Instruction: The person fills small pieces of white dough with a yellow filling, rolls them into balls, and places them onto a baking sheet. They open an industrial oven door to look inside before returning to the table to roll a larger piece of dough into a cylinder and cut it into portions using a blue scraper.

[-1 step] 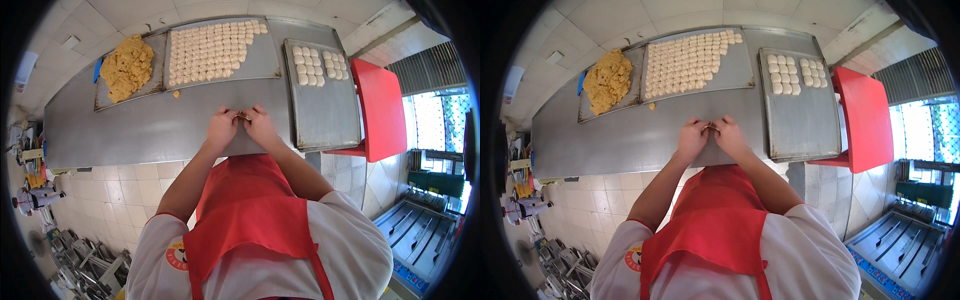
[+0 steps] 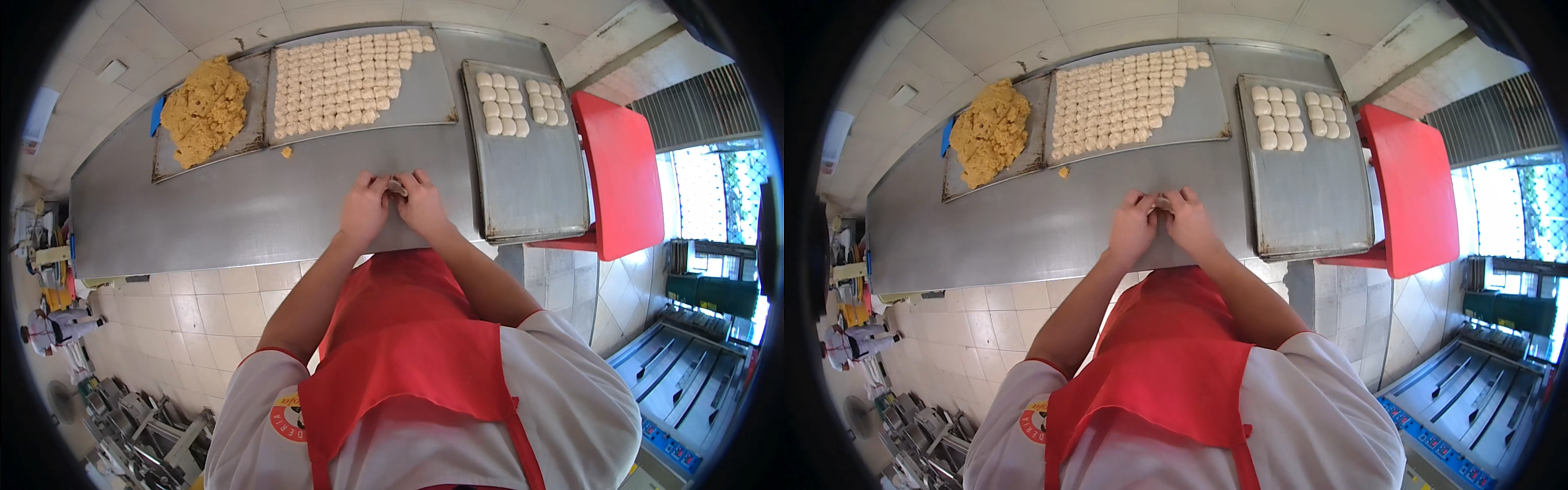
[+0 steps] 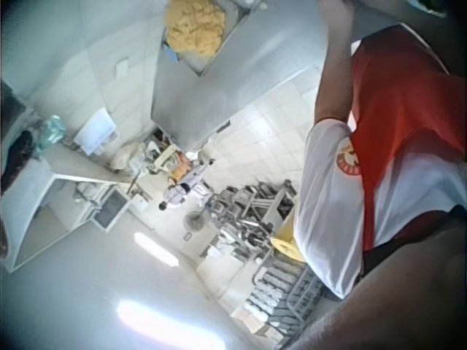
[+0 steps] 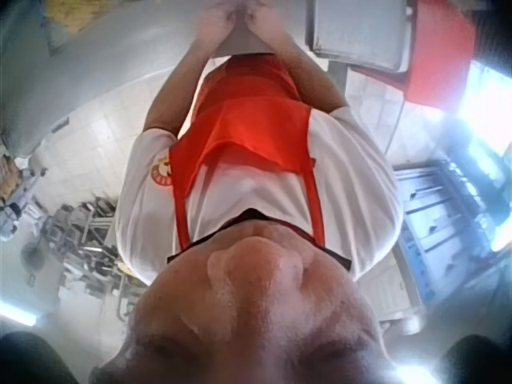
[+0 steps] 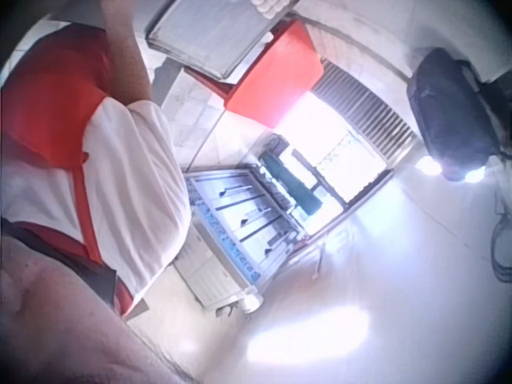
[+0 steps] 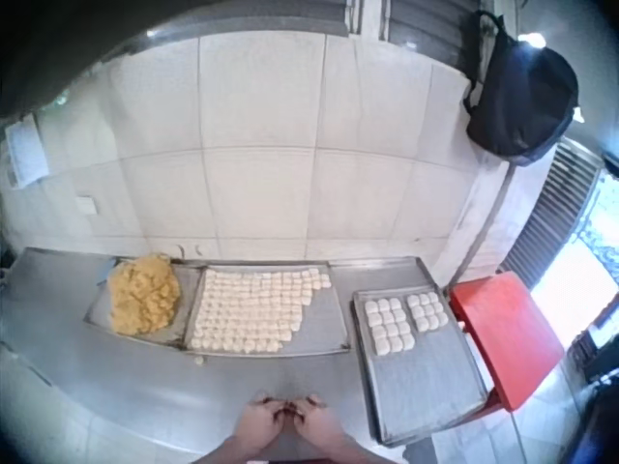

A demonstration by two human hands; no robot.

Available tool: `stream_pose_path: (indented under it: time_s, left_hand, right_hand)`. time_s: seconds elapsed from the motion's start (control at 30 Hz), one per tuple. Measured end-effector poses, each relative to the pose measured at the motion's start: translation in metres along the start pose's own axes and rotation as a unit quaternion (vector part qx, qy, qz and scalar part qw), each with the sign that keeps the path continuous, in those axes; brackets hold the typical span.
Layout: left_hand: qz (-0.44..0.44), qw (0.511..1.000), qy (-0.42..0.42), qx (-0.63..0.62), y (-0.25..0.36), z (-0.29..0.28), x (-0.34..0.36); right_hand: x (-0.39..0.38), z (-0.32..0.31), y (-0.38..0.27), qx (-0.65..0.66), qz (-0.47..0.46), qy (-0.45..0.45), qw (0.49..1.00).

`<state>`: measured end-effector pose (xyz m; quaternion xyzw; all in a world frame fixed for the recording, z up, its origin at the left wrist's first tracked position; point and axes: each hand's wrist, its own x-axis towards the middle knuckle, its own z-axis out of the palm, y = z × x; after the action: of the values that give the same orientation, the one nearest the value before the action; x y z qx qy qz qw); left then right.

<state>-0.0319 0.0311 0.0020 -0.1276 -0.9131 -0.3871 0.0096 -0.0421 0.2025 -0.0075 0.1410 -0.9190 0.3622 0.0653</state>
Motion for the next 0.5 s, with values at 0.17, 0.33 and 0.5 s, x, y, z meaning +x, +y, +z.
stream_pose_path:
  time_s: [0.17,0.33,0.5]
  left_hand:
    - [0.017,0.995,-0.049,-0.088,0.008,0.023,-0.037]
    - [0.095,0.990,-0.059,-0.085,-0.004,0.030,-0.038]
    - [0.043,0.981,-0.103,-0.158,-0.012,-0.018,-0.002]
  right_hand:
    - [-0.031,0.010,-0.019,0.214,0.130,0.054,0.967]
    - [-0.044,0.014,-0.011,0.179,0.117,0.023,0.977]
    - [-0.002,-0.020,0.002,0.019,0.080,-0.063,0.995]
